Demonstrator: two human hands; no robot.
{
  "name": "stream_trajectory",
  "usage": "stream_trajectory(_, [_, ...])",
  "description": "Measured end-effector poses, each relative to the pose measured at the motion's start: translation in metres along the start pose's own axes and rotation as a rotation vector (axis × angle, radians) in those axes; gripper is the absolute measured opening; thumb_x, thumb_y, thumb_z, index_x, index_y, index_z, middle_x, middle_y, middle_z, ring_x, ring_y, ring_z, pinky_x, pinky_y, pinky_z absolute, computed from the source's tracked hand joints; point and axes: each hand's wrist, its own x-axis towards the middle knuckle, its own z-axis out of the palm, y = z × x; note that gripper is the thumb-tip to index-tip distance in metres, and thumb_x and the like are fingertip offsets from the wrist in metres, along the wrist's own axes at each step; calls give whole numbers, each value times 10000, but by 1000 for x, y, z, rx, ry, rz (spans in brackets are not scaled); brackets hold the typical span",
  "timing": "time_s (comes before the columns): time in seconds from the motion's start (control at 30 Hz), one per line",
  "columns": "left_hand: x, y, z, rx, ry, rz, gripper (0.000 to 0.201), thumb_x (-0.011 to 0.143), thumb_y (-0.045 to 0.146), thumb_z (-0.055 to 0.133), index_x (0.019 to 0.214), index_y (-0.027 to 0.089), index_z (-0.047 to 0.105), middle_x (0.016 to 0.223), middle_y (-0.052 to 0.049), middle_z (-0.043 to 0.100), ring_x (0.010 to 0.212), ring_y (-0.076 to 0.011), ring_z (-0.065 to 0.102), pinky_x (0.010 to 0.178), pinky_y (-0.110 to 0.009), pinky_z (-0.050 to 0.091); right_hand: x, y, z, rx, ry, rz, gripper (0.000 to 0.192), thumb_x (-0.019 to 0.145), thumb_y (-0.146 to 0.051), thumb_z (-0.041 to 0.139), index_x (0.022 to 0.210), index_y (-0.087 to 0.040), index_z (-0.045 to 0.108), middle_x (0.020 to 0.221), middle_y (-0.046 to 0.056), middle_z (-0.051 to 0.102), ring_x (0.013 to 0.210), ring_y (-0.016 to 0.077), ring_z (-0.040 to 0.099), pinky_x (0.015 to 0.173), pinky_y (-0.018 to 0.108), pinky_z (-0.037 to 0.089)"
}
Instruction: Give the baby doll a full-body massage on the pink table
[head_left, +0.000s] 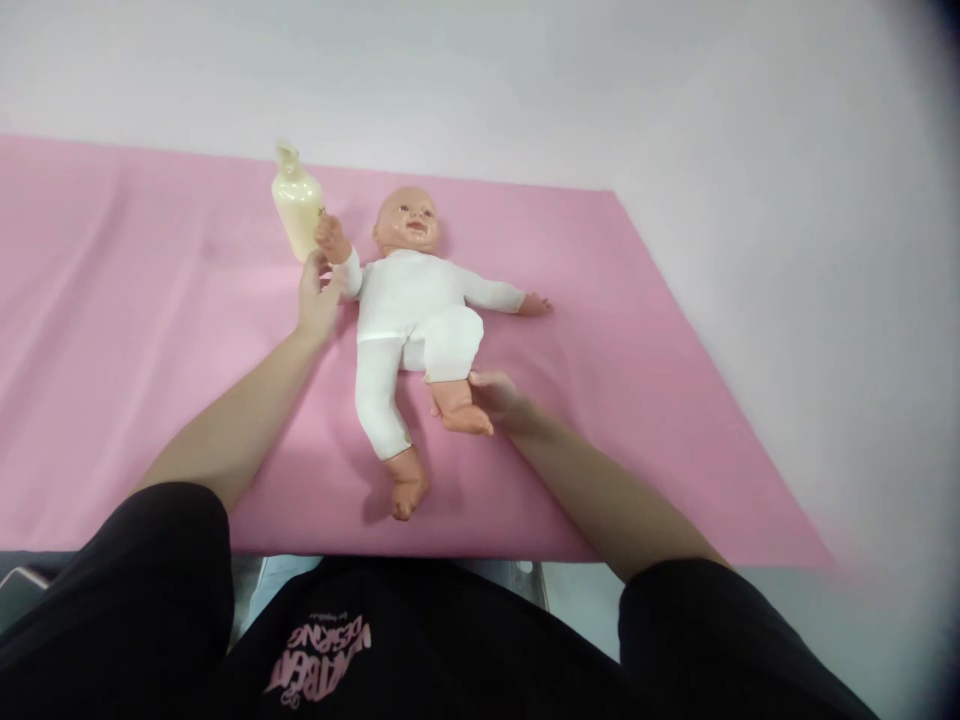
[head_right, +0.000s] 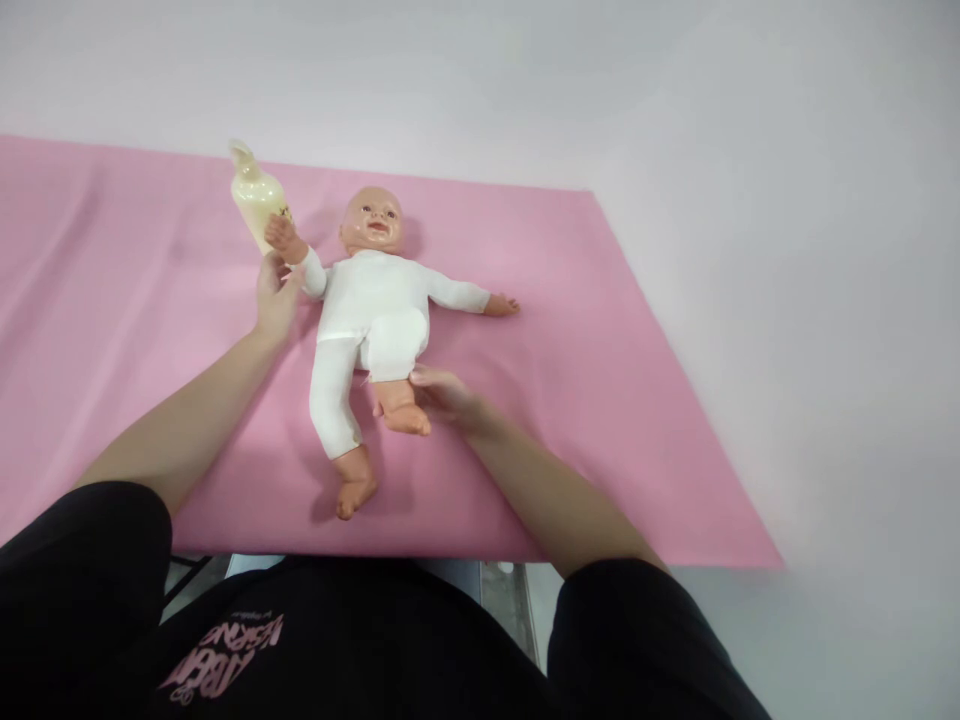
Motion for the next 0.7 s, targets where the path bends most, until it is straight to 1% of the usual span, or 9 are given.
stream_trajectory(0.07, [4,-2,-1,-91,84,-87,515,846,684,753,1122,274,609,1188,-42,699,1148,-237,665,975,-378,526,0,2,3,56,-85,21,546,845,-547,715,1166,-105,694,1036,138,808,895,253,754,800,359,578])
stream_trajectory(0.1, [6,-3,-2,-133,124,-144,480,875,659,743,1100,261,600,1159,-30,699,1123,-220,671,948,-368,532,0,3,4,77,-121,31,568,825,-521,742,1191,-91,686,1081,163,808,937,271,760,791,356,575])
stream_trajectory(0.17, [8,-2,-3,-222,196,-260,401,961,594,680,1099,229,584,1138,-19,705,1076,-184,681,900,-347,540,1,3,8,61,-197,84,576,799,-457,786,1221,-82,673,1140,191,802,990,272,763,708,295,547])
stream_trajectory(0.23, [9,-1,-4,-321,242,-324,329,1021,522,610,1127,213,577,1164,-28,726,1062,-173,701,903,-346,559,2,1,11,6,-261,136,550,799,-371,811,1250,-91,665,1175,192,797,1005,244,760,640,240,505])
stream_trajectory(0.27, [9,-1,-4,-362,252,-329,311,1022,507,599,1136,218,578,1181,-35,737,1076,-180,712,924,-353,572,2,-1,13,-21,-291,156,545,808,-342,813,1270,-98,658,1188,189,795,1011,235,759,640,230,502])
stream_trajectory(0.33, [9,0,-4,-403,255,-320,321,984,528,629,1125,243,584,1201,-51,753,1131,-214,725,965,-366,593,3,-5,15,-61,-331,187,544,833,-328,811,1301,-103,646,1214,193,788,1037,235,757,694,240,532])
stream_trajectory(0.47, [9,-3,-3,-372,244,-321,428,891,640,699,1094,279,592,1225,-62,752,1226,-268,713,993,-384,610,2,-7,14,-91,-337,204,591,847,-360,830,1338,-100,627,1260,206,768,1097,244,750,728,236,556])
stream_trajectory(0.6, [10,-6,-4,-341,242,-308,475,882,691,678,1104,283,584,1254,-71,734,1249,-278,701,1010,-405,606,1,-6,10,-130,-314,219,647,820,-361,870,1358,-113,610,1265,196,765,1136,247,742,772,244,570])
stream_trajectory(0.7, [9,-5,-4,-324,241,-318,423,906,658,666,1088,286,580,1231,-66,732,1224,-267,704,1009,-400,601,1,-6,11,-152,-312,219,663,805,-369,887,1352,-117,609,1231,184,777,1150,255,742,855,286,582])
